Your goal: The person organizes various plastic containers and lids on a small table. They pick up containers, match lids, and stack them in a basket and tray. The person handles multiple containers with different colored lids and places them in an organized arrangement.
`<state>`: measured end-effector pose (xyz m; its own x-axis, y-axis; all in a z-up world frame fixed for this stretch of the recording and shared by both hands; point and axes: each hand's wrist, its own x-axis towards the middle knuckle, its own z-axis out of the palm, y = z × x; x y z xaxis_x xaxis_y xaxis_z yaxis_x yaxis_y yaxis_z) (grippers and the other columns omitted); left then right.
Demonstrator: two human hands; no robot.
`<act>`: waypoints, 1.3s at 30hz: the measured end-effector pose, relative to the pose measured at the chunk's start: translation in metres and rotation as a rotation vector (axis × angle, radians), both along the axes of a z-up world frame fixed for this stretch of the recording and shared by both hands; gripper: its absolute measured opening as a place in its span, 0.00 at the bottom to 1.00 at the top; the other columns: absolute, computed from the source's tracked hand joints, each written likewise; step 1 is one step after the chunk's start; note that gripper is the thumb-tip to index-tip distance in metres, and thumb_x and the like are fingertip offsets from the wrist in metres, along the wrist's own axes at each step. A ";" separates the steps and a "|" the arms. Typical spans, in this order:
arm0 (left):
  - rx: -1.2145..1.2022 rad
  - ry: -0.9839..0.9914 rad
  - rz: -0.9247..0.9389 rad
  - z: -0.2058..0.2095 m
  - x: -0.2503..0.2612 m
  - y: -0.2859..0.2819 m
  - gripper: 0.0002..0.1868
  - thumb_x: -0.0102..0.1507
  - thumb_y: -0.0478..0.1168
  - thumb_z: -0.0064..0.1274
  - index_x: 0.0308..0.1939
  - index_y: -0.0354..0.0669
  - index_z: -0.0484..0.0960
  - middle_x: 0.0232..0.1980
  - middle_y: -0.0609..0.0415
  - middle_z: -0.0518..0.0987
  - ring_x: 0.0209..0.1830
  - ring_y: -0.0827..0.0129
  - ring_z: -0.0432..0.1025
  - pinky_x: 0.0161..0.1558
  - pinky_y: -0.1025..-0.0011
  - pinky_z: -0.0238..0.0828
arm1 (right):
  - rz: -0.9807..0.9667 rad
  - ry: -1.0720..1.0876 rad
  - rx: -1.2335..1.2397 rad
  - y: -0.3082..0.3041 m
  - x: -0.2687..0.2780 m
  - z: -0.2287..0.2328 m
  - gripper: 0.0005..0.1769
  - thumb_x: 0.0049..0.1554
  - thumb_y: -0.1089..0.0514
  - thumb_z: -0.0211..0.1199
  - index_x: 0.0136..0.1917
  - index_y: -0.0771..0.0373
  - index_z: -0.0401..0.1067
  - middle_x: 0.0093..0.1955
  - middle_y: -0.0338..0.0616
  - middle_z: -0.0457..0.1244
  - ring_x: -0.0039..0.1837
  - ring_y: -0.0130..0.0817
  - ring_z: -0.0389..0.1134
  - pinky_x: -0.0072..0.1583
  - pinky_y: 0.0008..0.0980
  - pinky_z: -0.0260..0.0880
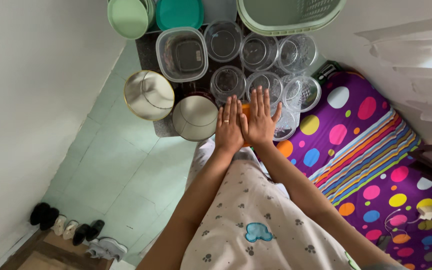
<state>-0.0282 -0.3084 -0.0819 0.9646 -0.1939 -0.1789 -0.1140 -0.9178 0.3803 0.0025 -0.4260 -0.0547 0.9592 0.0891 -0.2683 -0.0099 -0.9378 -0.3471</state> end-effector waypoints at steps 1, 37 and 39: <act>-0.011 0.005 0.006 0.000 -0.001 0.000 0.34 0.73 0.46 0.34 0.80 0.33 0.52 0.84 0.43 0.50 0.85 0.56 0.43 0.81 0.52 0.39 | -0.003 0.016 -0.003 0.000 0.000 0.000 0.45 0.64 0.37 0.42 0.85 0.64 0.45 0.88 0.49 0.39 0.88 0.43 0.34 0.79 0.62 0.19; 0.115 -0.066 -0.103 0.014 0.038 0.015 0.09 0.62 0.36 0.51 0.46 0.44 0.79 0.50 0.51 0.76 0.58 0.56 0.70 0.59 0.58 0.66 | -0.937 0.378 0.605 -0.015 -0.156 -0.049 0.22 0.64 0.46 0.63 0.54 0.68 0.65 0.50 0.57 0.65 0.52 0.46 0.66 0.55 0.42 0.69; 0.073 -0.079 -0.096 0.010 0.038 0.015 0.08 0.62 0.36 0.50 0.45 0.44 0.80 0.49 0.51 0.77 0.58 0.57 0.70 0.58 0.58 0.65 | -1.057 0.649 1.033 -0.013 -0.156 -0.070 0.20 0.65 0.44 0.56 0.55 0.63 0.66 0.47 0.48 0.68 0.48 0.38 0.69 0.51 0.37 0.71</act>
<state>0.0099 -0.2937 -0.0720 0.9537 -0.2757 -0.1199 -0.2300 -0.9259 0.2995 -0.1536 -0.4387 -0.1245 0.4598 -0.1137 -0.8807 -0.8569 0.2034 -0.4737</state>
